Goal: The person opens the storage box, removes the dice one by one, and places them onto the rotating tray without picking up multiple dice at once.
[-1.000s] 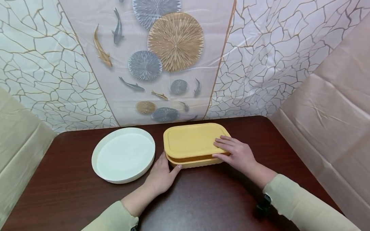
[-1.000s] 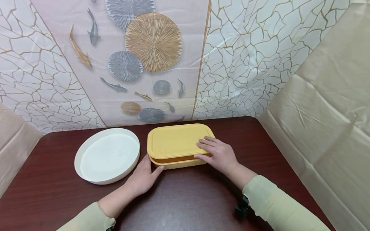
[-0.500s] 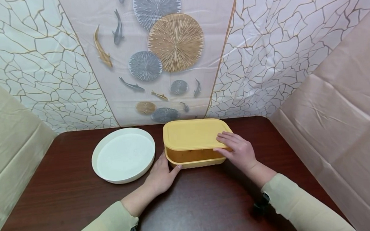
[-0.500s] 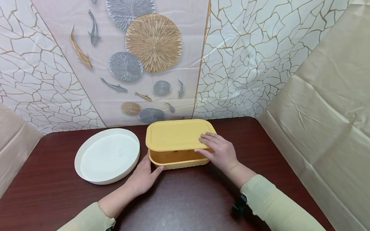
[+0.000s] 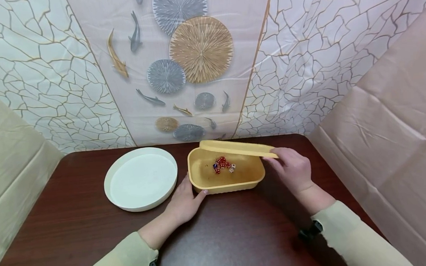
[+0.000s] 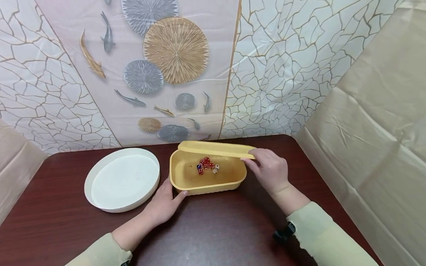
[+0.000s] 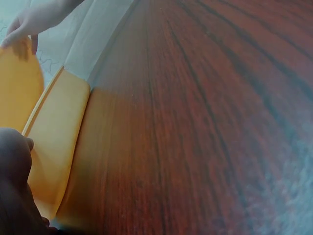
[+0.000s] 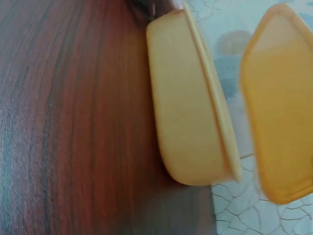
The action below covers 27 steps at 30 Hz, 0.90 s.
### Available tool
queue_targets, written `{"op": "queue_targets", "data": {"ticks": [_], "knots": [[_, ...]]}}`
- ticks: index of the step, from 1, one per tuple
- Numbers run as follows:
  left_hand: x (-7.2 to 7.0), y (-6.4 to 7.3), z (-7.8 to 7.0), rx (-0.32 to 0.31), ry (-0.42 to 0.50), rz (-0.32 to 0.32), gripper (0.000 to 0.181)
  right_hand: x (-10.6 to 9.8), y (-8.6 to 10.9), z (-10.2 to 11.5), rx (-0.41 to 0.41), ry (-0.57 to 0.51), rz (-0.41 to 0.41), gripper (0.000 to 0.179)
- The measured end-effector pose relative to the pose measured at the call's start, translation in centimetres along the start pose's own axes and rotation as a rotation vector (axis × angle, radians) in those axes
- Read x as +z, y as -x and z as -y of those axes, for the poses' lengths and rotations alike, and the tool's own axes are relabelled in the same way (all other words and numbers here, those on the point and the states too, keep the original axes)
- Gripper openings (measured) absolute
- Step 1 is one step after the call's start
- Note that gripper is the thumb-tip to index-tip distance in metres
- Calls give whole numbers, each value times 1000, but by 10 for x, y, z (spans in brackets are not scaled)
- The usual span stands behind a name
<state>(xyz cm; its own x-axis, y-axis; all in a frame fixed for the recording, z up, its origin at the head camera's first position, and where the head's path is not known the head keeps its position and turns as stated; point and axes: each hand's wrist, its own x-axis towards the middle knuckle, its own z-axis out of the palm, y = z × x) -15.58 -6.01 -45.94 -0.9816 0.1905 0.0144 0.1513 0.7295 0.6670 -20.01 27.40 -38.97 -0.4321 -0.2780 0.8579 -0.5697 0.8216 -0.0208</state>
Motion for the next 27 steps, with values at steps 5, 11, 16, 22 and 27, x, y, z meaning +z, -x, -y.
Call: {"op": "queue_targets", "data": {"ticks": [5,11,16,22,27], "knots": [[1,0,1,-4,3,9,88,-16,1,0,98,61,29,53],[0,0,0,-19,-2,20,89,-33,1,-1,236,66,53,14],[1,0,1,-15,-8,11,88,-45,3,-2,363,50,55,9],[1,0,0,-12,-5,11,87,-56,8,-9,423,36,7,12],[2,0,0,-14,-5,10,87,-67,13,-17,472,-20,-19,26]]}}
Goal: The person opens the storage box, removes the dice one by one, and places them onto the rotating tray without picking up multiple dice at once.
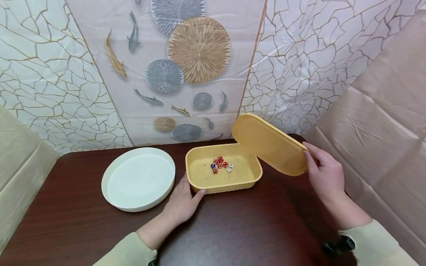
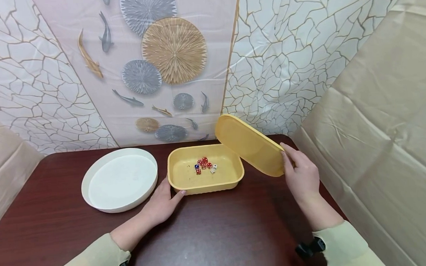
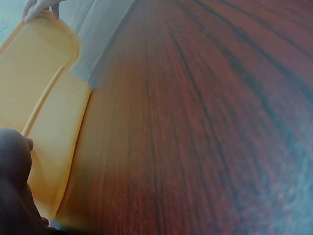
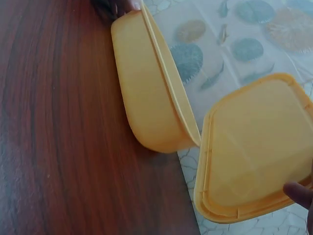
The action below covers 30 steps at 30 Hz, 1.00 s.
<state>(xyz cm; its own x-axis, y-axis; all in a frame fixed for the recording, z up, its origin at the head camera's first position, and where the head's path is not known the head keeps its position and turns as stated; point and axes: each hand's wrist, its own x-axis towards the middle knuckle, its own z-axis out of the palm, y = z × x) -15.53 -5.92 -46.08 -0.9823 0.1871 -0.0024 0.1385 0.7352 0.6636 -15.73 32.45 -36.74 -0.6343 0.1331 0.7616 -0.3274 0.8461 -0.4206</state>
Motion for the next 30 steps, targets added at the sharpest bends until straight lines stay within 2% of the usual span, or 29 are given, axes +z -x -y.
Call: {"op": "queue_targets", "data": {"ticks": [7,11,15,17,22,30], "knots": [[0,0,-1,-4,3,-1,88,-17,7,-17,170,-9,35,35],[0,0,-1,-16,2,2,88,-26,12,-26,340,-70,116,36],[1,-1,0,-18,2,-3,88,-35,16,-39,517,-230,214,42],[1,-1,1,-17,-3,-1,88,-39,18,-46,610,-382,243,45],[0,-1,1,-36,2,26,90,-44,26,-64,816,-705,237,51],[0,0,1,-29,12,26,90,-45,42,-88,992,-901,281,60]]}}
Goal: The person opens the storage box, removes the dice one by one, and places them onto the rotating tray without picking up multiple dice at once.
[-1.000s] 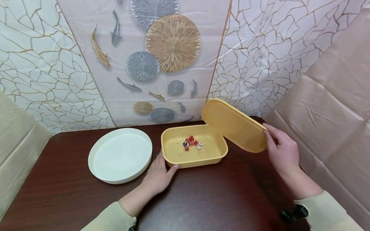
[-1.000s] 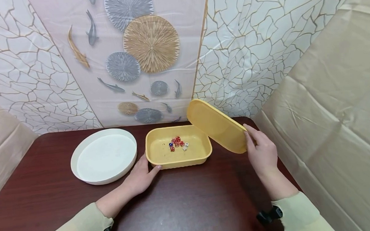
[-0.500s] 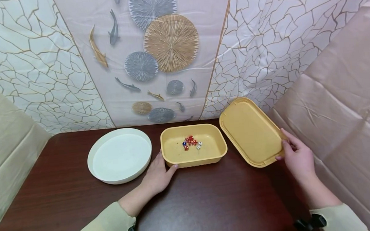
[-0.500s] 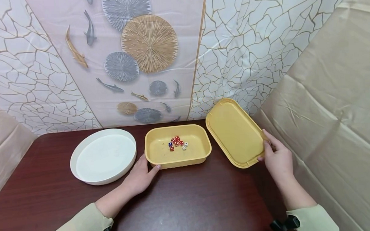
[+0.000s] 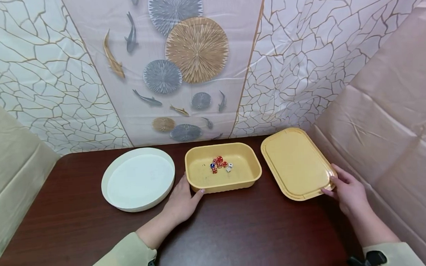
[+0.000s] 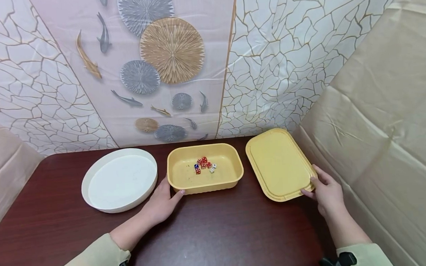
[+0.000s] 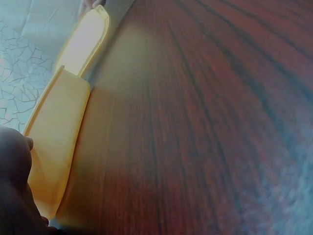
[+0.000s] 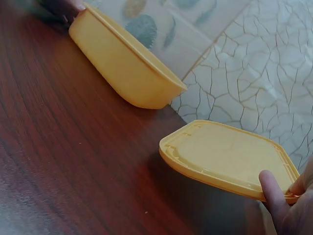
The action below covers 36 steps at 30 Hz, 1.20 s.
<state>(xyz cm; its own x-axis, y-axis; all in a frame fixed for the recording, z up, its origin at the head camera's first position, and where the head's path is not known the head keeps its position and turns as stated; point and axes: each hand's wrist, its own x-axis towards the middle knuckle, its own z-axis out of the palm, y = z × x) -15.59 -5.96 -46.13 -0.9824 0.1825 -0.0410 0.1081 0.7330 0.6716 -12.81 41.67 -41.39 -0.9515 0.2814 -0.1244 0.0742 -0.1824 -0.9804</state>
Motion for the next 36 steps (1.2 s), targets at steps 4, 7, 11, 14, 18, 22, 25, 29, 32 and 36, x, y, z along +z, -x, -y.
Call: {"op": "queue_targets", "data": {"ticks": [4,7,11,14,18,22,25,29,32,36], "knots": [[0,0,0,4,1,0,90,-8,0,-11,66,-102,17,53],[0,-1,-1,6,2,4,89,-11,-1,-16,123,-144,9,52],[0,-1,-1,5,1,10,89,-12,-4,-17,205,-102,-2,68],[1,-1,-1,2,-4,11,90,-11,-7,-17,240,-60,2,79],[1,-1,-1,-2,-4,9,90,-8,-12,-17,244,-30,6,82],[1,-1,-1,-9,2,4,89,-2,-15,-16,223,24,0,82],[1,-1,-1,-9,3,1,89,2,-17,-16,206,87,-10,82],[1,-1,-1,-7,2,3,89,5,-17,-18,187,280,1,81],[0,-1,-1,-9,-2,5,89,5,-18,-20,162,479,35,79],[0,-1,-2,-9,-8,5,90,4,-20,-23,131,662,62,77]]}}
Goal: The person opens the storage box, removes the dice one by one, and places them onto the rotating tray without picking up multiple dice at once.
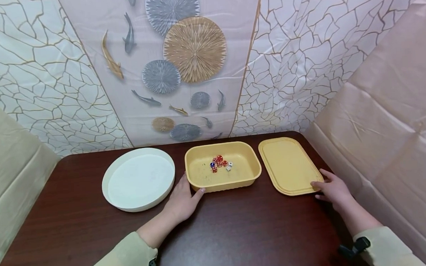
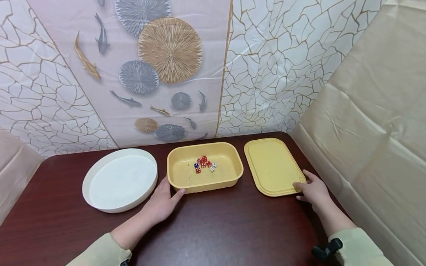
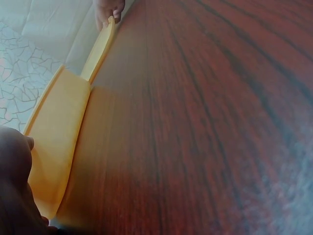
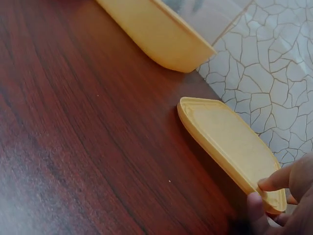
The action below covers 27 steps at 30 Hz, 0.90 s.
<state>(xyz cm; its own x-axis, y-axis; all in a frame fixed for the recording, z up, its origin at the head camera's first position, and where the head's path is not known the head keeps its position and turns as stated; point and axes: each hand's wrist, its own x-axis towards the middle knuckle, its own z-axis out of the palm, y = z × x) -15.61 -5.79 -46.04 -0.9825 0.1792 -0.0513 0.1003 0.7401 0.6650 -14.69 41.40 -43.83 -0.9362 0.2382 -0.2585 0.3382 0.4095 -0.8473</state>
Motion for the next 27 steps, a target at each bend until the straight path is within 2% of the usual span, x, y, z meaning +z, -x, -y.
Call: {"op": "queue_targets", "data": {"ticks": [11,18,24,27], "knots": [[-1,2,1,1,4,4,89,-2,-8,0,-33,183,5,77],[-1,3,0,2,8,-2,90,0,-7,-1,-85,378,-26,77],[-1,5,2,-4,12,-17,93,3,-4,2,-101,422,-47,72],[-2,5,2,-22,27,-18,96,4,0,5,-155,459,-80,67]]}}
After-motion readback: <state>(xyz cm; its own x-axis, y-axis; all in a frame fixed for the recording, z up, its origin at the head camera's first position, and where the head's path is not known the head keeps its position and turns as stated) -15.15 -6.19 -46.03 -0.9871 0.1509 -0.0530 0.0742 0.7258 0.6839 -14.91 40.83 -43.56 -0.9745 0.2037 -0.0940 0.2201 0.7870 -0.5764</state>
